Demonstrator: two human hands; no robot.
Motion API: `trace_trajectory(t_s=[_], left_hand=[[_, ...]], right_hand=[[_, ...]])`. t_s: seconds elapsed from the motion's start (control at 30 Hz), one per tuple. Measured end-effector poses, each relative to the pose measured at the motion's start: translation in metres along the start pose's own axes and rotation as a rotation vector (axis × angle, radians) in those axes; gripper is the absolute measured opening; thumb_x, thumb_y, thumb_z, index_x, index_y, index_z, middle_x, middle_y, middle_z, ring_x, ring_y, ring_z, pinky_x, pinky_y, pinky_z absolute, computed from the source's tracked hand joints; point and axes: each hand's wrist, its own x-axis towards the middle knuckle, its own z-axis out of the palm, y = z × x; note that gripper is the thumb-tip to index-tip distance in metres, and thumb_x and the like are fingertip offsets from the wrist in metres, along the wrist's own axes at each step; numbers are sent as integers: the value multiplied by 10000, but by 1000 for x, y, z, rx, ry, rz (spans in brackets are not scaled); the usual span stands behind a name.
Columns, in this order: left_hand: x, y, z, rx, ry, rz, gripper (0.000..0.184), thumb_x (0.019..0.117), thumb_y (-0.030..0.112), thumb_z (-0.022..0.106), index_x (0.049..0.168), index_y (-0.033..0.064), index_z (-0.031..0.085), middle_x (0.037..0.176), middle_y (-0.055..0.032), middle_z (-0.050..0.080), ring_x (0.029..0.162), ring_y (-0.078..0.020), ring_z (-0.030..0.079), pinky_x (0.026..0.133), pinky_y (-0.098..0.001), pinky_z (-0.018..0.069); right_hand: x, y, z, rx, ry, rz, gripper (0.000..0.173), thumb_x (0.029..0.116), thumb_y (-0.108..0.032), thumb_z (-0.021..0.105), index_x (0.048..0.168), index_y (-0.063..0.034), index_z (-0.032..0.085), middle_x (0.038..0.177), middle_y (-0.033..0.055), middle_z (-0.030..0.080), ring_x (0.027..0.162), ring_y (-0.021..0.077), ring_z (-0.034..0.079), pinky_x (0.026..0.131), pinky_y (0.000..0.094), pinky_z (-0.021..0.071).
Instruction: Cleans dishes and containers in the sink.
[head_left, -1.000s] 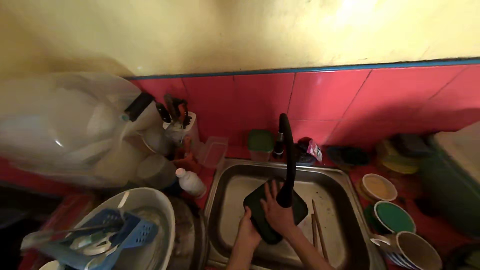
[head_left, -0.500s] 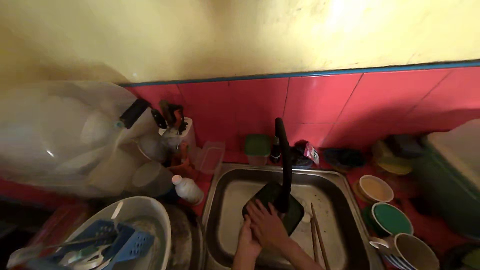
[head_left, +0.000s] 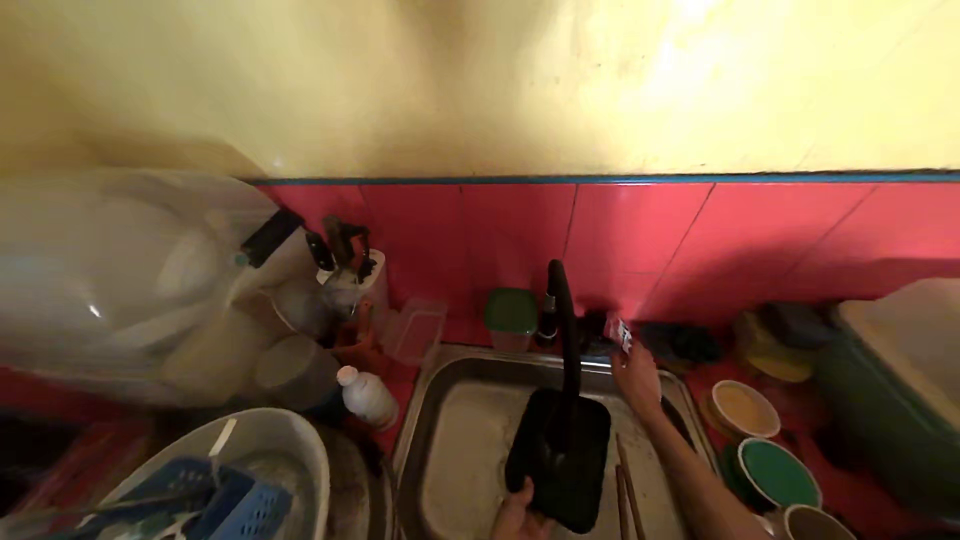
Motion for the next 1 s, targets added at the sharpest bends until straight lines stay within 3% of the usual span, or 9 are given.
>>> trace_trajectory(t_s=[0.2,0.27,0.4,0.47,0.53,0.6,0.73,0.87,1.0], left_hand=[[1,14,45,671,-52,377,486,1024,118,613,1458,-36,456,1359,-276,576,1195,-365,618,985,-514,531],[-2,22,56,1017,-78,629,422,958,127,696,1327,-48,591,1297,-239,625,1195,-315,625,1049,-462,505],[-24,34,63,1572,-135,789,380,1019,153,584,1381,42,607,1398,-196,592,1319,-293,563,1142,-423,432],[-19,25,45,1750,-173,1202,292,962,41,617,1198,130,763,1245,-181,690,1232,-332,619,1118,-470,447],[3,18,18,1689,-188,1844,244,842,17,724,975,202,812,1015,-24,770,1033,-233,719,1028,-488,516],[7,17,-1,1620,-193,2063,201,860,49,715,949,206,803,993,34,761,1048,-186,707,1009,-441,536],[-2,14,-21,1532,-153,2088,163,902,74,667,887,189,783,932,22,747,1017,-162,702,999,-360,537],[-15,12,-29,1474,-68,1965,162,814,-23,655,817,103,756,915,-73,729,939,-219,720,870,-355,601],[-45,13,-25,1444,1,1345,240,867,-37,678,1089,8,759,1141,-161,732,1056,-310,714,938,-479,576]], right_hand=[[47,8,-5,-193,-150,104,508,1076,-397,482,1339,24,594,1322,302,603,1215,476,596,975,652,473],[49,12,-4,-240,-168,108,432,1080,-333,474,1269,21,634,1254,296,638,1165,471,625,932,653,494],[37,10,-11,-171,-40,100,328,1070,-225,507,1232,7,673,1203,309,657,1115,500,637,896,680,498],[26,2,-22,-132,72,111,334,1083,-209,461,1266,-10,657,1240,309,643,1122,508,633,879,693,494],[13,1,-31,-74,231,44,318,1073,-161,465,1260,1,666,1268,314,618,1133,514,619,874,695,492],[-5,4,-38,-22,404,-104,283,1045,-100,507,1215,26,695,1257,323,612,1176,524,584,938,670,482],[-47,20,-47,46,622,-390,222,1006,-72,560,1065,82,710,1099,327,633,1052,541,579,921,649,458],[-95,25,-59,44,509,-379,242,1025,-53,507,1116,92,677,1021,306,690,928,489,689,790,648,537],[-128,24,-70,-5,457,-493,209,955,22,528,1055,97,695,928,279,714,800,455,715,678,619,557]])
